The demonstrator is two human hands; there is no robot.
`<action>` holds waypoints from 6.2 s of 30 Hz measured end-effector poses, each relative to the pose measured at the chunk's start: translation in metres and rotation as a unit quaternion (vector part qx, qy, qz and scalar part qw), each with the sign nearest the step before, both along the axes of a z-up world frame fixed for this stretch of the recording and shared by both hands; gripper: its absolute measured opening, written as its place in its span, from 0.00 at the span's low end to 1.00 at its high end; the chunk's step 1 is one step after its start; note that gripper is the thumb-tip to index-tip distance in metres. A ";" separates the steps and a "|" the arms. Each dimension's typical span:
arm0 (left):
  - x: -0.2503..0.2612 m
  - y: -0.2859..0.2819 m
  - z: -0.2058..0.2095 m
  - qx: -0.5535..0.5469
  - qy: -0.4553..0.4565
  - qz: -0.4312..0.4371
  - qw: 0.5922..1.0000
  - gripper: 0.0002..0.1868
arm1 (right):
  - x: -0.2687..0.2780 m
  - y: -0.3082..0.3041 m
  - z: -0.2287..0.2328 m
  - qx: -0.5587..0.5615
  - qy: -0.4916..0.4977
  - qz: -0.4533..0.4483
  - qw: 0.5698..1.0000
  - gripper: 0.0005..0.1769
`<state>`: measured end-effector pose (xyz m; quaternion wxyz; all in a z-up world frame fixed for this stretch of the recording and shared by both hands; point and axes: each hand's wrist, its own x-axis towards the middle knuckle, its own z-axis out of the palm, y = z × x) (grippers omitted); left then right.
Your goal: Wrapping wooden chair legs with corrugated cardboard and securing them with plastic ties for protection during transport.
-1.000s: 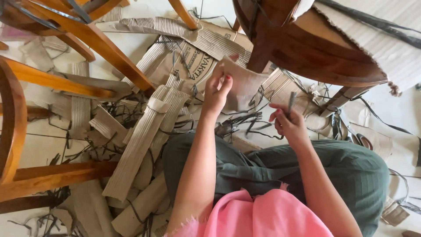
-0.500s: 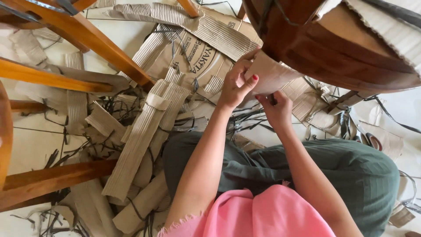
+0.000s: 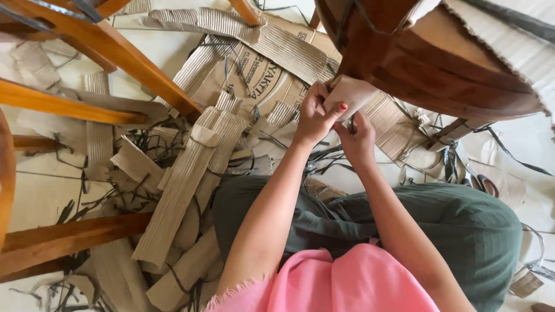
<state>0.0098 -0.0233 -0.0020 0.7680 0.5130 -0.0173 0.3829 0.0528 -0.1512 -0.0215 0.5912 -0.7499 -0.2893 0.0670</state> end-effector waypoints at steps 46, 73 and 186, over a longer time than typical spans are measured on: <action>-0.030 -0.004 0.065 0.194 0.150 0.128 0.961 0.36 | -0.009 -0.105 0.093 0.031 0.017 -0.023 0.999 0.18; -0.079 0.014 0.090 0.169 0.228 0.140 0.949 0.09 | 0.005 -0.176 0.130 -0.185 0.014 -0.059 0.981 0.04; -0.018 -0.054 0.090 0.348 0.119 0.189 0.911 0.04 | -0.035 -0.054 0.158 -0.070 0.061 0.030 0.995 0.37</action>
